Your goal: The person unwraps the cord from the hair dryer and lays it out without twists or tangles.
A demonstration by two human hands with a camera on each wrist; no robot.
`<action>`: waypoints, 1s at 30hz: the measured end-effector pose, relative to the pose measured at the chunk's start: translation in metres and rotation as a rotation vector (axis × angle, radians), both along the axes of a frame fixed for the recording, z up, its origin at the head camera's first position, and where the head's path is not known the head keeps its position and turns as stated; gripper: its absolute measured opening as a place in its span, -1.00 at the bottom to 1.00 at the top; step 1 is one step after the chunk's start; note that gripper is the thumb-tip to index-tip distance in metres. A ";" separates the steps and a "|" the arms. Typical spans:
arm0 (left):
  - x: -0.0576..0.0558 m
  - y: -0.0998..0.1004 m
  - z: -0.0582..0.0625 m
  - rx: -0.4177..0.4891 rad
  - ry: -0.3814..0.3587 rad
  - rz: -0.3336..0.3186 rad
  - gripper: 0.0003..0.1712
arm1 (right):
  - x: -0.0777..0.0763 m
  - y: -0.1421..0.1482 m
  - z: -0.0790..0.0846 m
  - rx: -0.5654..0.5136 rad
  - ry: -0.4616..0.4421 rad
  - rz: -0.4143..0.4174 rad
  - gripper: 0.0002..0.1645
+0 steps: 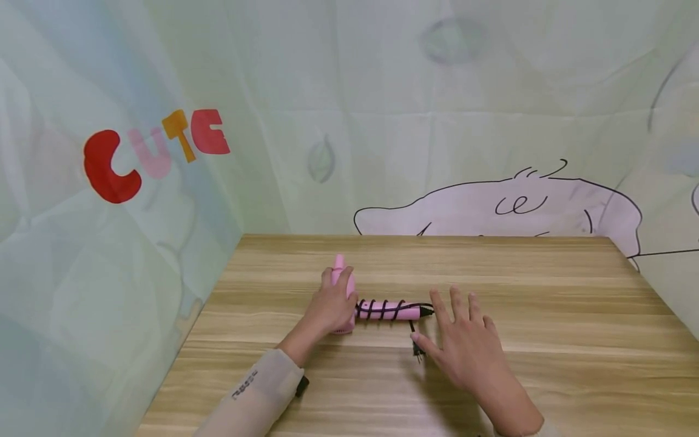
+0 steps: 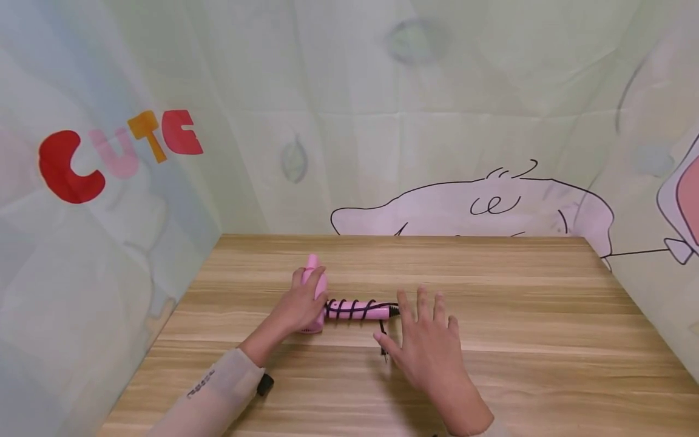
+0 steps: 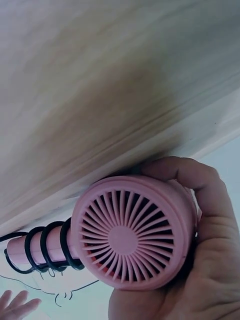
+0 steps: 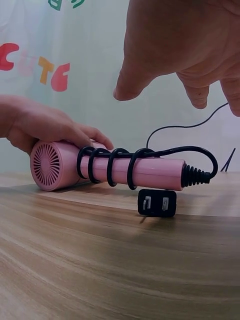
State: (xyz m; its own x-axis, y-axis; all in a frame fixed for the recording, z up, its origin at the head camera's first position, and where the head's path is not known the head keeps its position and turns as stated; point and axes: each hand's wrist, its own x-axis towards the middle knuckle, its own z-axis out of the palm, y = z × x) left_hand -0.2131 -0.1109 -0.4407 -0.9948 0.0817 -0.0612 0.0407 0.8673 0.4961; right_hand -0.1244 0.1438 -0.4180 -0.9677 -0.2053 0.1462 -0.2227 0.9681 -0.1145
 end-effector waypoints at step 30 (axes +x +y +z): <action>0.001 0.001 0.001 0.071 -0.016 0.035 -0.28 | -0.008 -0.016 -0.018 0.034 -0.015 0.120 -0.12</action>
State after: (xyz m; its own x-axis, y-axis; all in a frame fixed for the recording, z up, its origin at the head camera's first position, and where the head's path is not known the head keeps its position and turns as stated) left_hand -0.2117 -0.1103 -0.4395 -0.9960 0.0520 -0.0723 0.0030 0.8309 0.5564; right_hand -0.1320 0.1282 -0.4360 -0.9377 -0.3248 0.1231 -0.3361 0.9379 -0.0863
